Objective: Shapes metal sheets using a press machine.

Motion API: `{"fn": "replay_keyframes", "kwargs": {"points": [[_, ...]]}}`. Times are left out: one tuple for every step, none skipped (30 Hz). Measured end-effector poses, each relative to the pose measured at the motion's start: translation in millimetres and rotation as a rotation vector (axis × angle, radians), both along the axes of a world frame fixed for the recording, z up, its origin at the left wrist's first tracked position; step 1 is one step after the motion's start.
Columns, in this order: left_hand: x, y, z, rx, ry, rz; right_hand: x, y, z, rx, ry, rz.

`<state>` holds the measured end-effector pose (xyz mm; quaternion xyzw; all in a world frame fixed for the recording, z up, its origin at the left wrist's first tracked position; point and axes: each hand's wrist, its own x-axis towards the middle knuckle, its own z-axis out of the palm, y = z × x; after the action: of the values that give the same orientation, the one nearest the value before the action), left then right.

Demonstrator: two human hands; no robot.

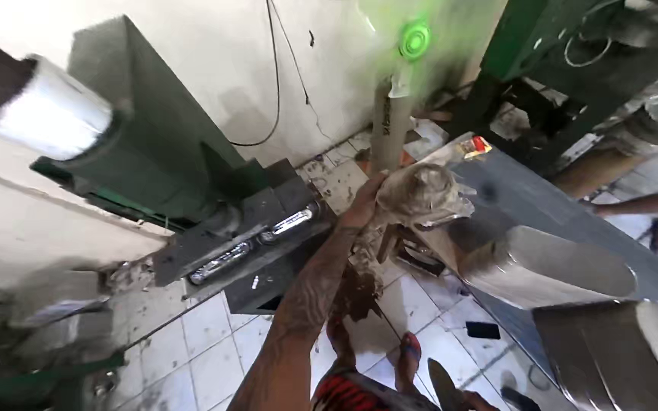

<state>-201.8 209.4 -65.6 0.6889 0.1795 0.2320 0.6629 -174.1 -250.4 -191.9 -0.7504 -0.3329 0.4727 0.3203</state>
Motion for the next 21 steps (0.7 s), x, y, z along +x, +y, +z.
{"fn": "replay_keyframes", "kwargs": {"points": [[-12, -3, 1, 0.081, 0.086, 0.064, -2, 20, 9, 0.025, -0.006, -0.033], [-28, -5, -6, 0.199, 0.225, 0.098, -5, 41, 17, 0.064, -0.031, -0.071], [-44, 0, -15, 0.334, 0.379, 0.123, -8, 65, 23, 0.117, -0.069, -0.116], [-65, 11, -19, 0.405, 0.585, 0.14, -12, 89, 27, 0.171, -0.113, -0.167], [-88, 30, -22, 0.432, 0.762, 0.184, -13, 116, 29, 0.224, -0.158, -0.222], [-111, 53, -23, 0.439, 0.905, 0.218, -14, 144, 32, 0.276, -0.196, -0.276], [-131, 75, -30, 0.446, 1.003, 0.228, -15, 172, 35, 0.333, -0.238, -0.318], [-150, 88, -36, 0.455, 1.038, 0.193, -18, 200, 40, 0.4, -0.278, -0.337], [-167, 92, -34, 0.48, 1.022, 0.123, -22, 229, 47, 0.503, -0.343, -0.311], [-183, 89, -24, 0.523, 0.981, 0.024, -25, 260, 53, 0.659, -0.454, -0.231], [-202, 81, -13, 0.588, 0.934, -0.091, -26, 291, 57, 0.831, -0.603, -0.088], [-226, 72, -7, 0.647, 0.9, -0.199, -28, 319, 64, 0.939, -0.753, 0.102], [-254, 70, -9, 0.671, 0.915, -0.267, -32, 347, 71, 0.986, -0.863, 0.303], [-282, 78, -16, 0.687, 0.966, -0.298, -37, 373, 76, 0.969, -0.925, 0.517], [-310, 93, -29, 0.72, 1.008, -0.316, -43, 401, 78, 0.925, -0.961, 0.71], [-334, 110, -41, 0.765, 0.996, -0.326, -48, 427, 78, 0.845, -0.971, 0.873], [-352, 121, -46, 0.788, 0.977, -0.353, -53, 453, 75, 0.747, -0.96, 0.986], [-362, 123, -42, 0.8, 0.971, -0.371, -59, 476, 74, 0.61, -0.923, 1.058], [-366, 115, -31, 0.832, 0.968, -0.379, -69, 494, 74, 0.489, -0.907, 1.084], [-368, 97, -14, 0.86, 0.954, -0.381, -84, 506, 77, 0.363, -0.873, 1.098], [-370, 73, 5, 0.84, 0.888, -0.376, -104, 509, 80, 0.288, -0.827, 1.101]]}}
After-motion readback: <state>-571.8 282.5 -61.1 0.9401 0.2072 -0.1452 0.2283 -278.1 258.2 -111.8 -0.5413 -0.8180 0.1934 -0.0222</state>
